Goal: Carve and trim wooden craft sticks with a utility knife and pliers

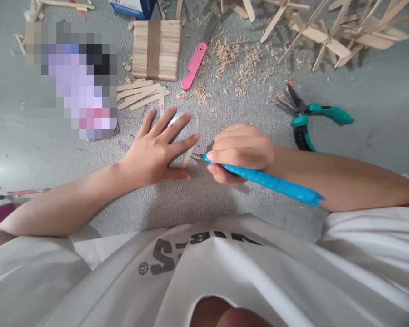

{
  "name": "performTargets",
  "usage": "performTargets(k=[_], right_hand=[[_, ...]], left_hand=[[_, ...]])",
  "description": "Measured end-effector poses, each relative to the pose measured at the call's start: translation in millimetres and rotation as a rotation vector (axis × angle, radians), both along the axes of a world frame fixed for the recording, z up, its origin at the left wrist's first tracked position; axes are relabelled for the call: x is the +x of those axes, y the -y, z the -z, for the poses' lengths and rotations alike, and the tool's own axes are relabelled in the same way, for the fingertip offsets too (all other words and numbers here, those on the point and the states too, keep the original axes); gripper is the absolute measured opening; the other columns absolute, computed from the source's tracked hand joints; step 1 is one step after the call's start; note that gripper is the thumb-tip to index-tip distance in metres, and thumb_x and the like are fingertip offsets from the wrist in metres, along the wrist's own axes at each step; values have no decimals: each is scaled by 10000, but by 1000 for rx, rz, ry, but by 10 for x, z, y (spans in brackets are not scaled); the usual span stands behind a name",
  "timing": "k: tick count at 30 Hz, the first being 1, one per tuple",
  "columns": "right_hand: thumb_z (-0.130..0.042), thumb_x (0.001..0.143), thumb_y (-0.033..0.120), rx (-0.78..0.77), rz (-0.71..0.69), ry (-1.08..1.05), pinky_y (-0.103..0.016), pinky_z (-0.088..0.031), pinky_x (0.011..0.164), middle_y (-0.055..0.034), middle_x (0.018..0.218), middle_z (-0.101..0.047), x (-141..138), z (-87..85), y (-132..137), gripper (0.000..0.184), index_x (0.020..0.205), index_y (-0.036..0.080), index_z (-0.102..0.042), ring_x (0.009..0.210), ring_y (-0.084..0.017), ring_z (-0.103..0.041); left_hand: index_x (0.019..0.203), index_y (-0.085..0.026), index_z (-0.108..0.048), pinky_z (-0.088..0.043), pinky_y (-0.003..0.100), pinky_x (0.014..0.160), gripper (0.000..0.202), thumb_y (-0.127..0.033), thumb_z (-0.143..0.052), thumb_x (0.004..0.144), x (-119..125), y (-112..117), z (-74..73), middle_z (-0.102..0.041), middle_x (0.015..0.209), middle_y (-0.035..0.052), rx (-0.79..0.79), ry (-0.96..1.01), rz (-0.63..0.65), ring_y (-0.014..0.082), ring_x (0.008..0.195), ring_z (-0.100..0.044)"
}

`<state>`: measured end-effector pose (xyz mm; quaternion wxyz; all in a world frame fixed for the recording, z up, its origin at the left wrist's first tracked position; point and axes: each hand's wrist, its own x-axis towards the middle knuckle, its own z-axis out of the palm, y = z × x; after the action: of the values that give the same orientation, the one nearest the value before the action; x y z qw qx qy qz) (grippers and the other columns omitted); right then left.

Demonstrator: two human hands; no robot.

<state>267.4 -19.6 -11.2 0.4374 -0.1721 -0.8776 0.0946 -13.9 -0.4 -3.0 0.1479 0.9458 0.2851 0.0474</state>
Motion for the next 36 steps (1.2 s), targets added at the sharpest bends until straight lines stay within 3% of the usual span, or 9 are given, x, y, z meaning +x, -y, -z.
performTargets(k=[8, 12, 17, 22, 25, 30, 36], right_hand=[[-618, 1146, 278, 207, -83, 204, -308, -405, 560, 77, 714, -597, 44, -60, -33, 123, 1024, 270, -603, 610, -135, -536], [-596, 1155, 256, 264, -51, 165, -338, -345, 540, 59, 700, -550, -8, -5, 3, 228, 928, 260, -620, 615, -146, -480], [-578, 1183, 311, 252, -56, 180, -362, -343, 535, 55, 691, -539, -8, 76, 40, 274, 918, 275, -638, 603, -149, -462], [-677, 1164, 340, 141, -62, 348, -371, -453, 621, 42, 766, -618, 62, -41, 77, 177, 1003, 269, -699, 688, -160, -556], [-671, 1155, 296, 182, -76, 276, -362, -429, 592, 37, 738, -599, 35, -56, 51, 214, 949, 248, -706, 674, -161, -525], [-563, 1185, 289, 258, -50, 139, -340, -364, 519, 55, 675, -547, -29, 97, -2, 305, 898, 253, -660, 586, -137, -463], [-583, 1192, 405, 100, -17, 309, -312, -434, 566, 72, 702, -597, 43, 104, -12, 237, 999, 280, -641, 594, -123, -562]], left_hand=[[1738, -372, -550, -239, 824, 1439, 1018, -788, -920, 886, 1, 0, 31, -376, 1934, 142, 9, 12, 4, 506, 1805, -321], [1726, -391, -554, -224, 834, 1437, 990, -768, -927, 891, 4, 7, 52, -374, 1936, 131, -24, 40, -5, 515, 1805, -317], [1711, -418, -574, -170, 847, 1447, 943, -723, -941, 898, 11, 21, 34, -363, 1944, 108, -71, 53, -34, 532, 1811, -293], [1721, -394, -568, -191, 844, 1443, 940, -695, -941, 913, 9, 24, 17, -359, 1943, 127, -65, 45, -20, 535, 1808, -298], [1717, -398, -574, -191, 833, 1448, 948, -711, -944, 902, 10, 26, 15, -366, 1941, 121, -60, 39, -27, 532, 1805, -307], [1723, -393, -565, -198, 824, 1450, 980, -724, -953, 886, 9, 28, 15, -362, 1942, 128, -40, 35, -18, 526, 1804, -313], [1722, -411, -561, -174, 843, 1448, 977, -724, -956, 884, 10, 24, 6, -359, 1944, 121, -64, 34, -25, 534, 1805, -306]])
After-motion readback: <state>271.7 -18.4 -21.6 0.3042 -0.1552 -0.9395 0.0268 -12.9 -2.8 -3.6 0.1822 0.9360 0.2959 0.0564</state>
